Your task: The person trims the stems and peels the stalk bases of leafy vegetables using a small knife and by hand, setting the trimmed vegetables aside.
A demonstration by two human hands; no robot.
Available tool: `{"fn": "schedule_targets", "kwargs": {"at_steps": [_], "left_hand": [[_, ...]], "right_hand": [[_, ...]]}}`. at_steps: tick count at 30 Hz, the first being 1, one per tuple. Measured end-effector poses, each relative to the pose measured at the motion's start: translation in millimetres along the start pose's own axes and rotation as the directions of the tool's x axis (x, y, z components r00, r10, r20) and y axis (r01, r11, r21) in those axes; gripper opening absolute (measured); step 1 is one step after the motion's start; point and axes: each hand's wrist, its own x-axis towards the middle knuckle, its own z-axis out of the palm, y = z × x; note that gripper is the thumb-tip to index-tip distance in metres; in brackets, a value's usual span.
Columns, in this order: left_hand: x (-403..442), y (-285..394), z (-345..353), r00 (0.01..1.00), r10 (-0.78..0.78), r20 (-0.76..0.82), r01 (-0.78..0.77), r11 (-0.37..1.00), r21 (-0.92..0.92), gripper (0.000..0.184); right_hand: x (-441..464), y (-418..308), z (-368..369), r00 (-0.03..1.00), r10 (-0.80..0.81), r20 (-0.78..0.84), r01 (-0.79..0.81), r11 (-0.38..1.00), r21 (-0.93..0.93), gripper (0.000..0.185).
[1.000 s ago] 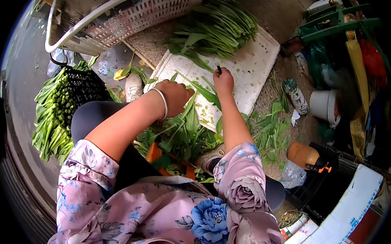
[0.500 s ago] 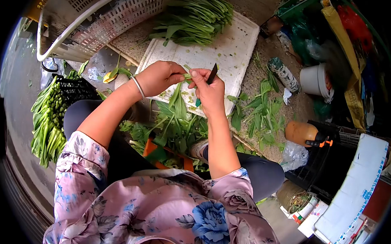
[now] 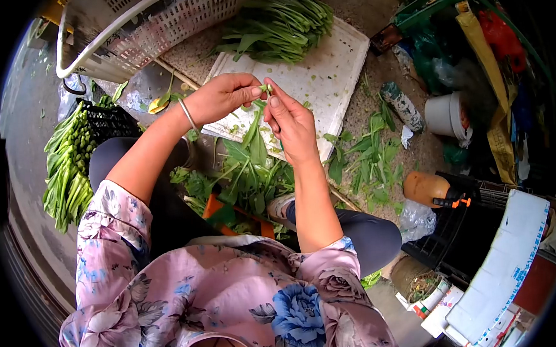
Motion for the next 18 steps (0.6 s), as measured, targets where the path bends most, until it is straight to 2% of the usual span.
{"fn": "schedule_targets", "kwargs": {"at_steps": [2, 14, 17, 18], "left_hand": [[-1, 6, -3, 0.998, -0.063, 0.02, 0.064, 0.997, -0.035, 0.031], [2, -6, 0, 0.999, -0.044, -0.031, 0.045, 0.999, 0.024, 0.025], [1, -3, -2, 0.994, -0.1, 0.033, 0.098, 0.994, 0.054, 0.026], [1, -3, -3, 0.995, -0.1, 0.029, 0.098, 0.994, 0.055, 0.026]], "right_hand": [[1, 2, 0, 1.0, 0.01, -0.004, -0.01, 1.0, -0.001, 0.041], [0, 5, -3, 0.998, 0.056, 0.009, -0.055, 0.998, -0.041, 0.037], [2, 12, -7, 0.998, 0.06, 0.005, -0.06, 0.998, -0.021, 0.035], [4, 20, -12, 0.995, 0.1, -0.024, -0.098, 0.993, 0.058, 0.034]]}}
